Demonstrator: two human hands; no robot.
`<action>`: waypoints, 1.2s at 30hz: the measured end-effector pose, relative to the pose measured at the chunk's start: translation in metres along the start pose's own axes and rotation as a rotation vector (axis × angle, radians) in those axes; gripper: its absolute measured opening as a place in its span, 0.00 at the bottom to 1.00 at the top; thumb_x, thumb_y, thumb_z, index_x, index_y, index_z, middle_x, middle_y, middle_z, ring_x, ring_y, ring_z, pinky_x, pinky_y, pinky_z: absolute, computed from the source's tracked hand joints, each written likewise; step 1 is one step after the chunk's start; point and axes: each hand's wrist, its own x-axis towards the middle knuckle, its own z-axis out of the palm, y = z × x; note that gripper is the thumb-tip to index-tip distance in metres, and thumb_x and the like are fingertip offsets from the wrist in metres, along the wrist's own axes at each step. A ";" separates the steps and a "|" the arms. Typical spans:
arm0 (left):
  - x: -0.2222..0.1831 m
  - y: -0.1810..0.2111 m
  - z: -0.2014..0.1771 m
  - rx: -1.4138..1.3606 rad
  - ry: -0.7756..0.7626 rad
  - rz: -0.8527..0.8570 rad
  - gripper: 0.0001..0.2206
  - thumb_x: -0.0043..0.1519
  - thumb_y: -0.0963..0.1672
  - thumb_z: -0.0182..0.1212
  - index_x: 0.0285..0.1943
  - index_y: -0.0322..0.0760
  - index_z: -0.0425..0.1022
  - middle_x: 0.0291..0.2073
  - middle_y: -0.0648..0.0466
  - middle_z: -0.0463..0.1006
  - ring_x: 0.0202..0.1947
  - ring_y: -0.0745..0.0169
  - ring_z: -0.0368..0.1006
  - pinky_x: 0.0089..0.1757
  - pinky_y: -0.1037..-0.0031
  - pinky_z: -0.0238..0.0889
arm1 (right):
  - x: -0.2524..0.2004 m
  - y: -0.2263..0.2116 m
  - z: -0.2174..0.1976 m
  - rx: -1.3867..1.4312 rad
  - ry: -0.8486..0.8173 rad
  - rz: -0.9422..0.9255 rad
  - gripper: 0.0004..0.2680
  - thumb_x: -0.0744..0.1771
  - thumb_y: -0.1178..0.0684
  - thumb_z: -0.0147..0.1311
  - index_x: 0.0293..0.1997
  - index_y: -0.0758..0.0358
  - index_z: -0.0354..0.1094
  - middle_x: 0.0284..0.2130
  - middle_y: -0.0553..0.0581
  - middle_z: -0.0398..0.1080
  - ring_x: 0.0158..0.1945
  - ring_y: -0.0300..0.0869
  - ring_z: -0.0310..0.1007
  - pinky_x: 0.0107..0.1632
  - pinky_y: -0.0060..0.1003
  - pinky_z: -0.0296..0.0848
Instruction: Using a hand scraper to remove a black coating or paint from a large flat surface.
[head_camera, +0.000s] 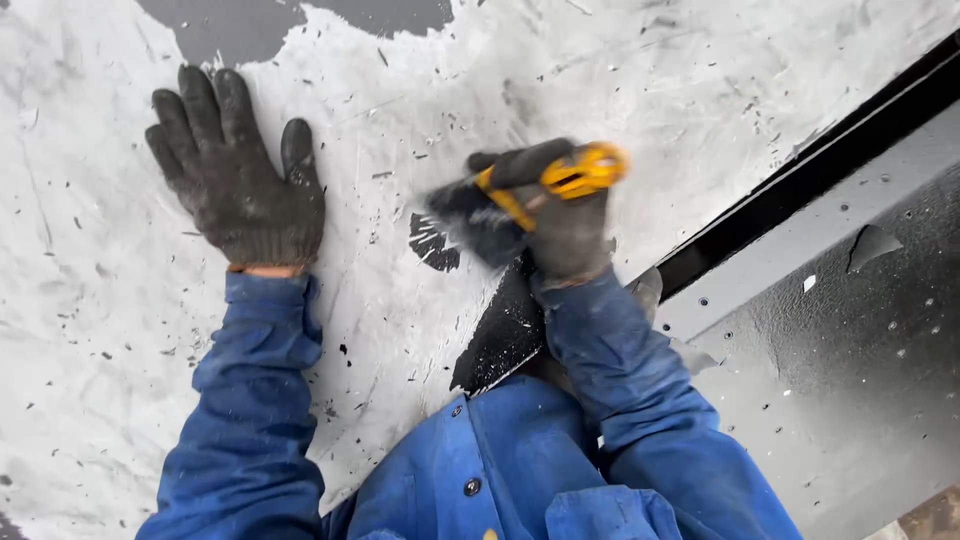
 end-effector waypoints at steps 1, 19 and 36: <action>0.003 -0.001 0.006 -0.022 0.058 0.026 0.31 0.80 0.58 0.55 0.84 0.42 0.55 0.79 0.48 0.46 0.77 0.44 0.34 0.72 0.52 0.26 | 0.013 -0.015 -0.021 -0.351 0.091 -0.094 0.03 0.67 0.62 0.56 0.42 0.61 0.68 0.39 0.56 0.74 0.45 0.48 0.78 0.58 0.52 0.80; -0.004 -0.005 -0.001 -0.024 0.074 0.018 0.31 0.79 0.57 0.57 0.83 0.37 0.57 0.78 0.43 0.49 0.76 0.39 0.36 0.71 0.48 0.28 | 0.020 -0.018 -0.015 -0.263 0.205 -0.168 0.03 0.67 0.57 0.57 0.43 0.60 0.69 0.40 0.56 0.75 0.50 0.51 0.80 0.61 0.46 0.79; -0.001 -0.003 0.003 0.014 0.048 0.014 0.30 0.82 0.57 0.59 0.84 0.40 0.54 0.79 0.46 0.48 0.77 0.41 0.35 0.71 0.48 0.28 | 0.001 -0.032 -0.010 -1.108 0.423 -0.378 0.05 0.70 0.61 0.60 0.44 0.67 0.66 0.36 0.59 0.77 0.35 0.42 0.77 0.43 0.32 0.77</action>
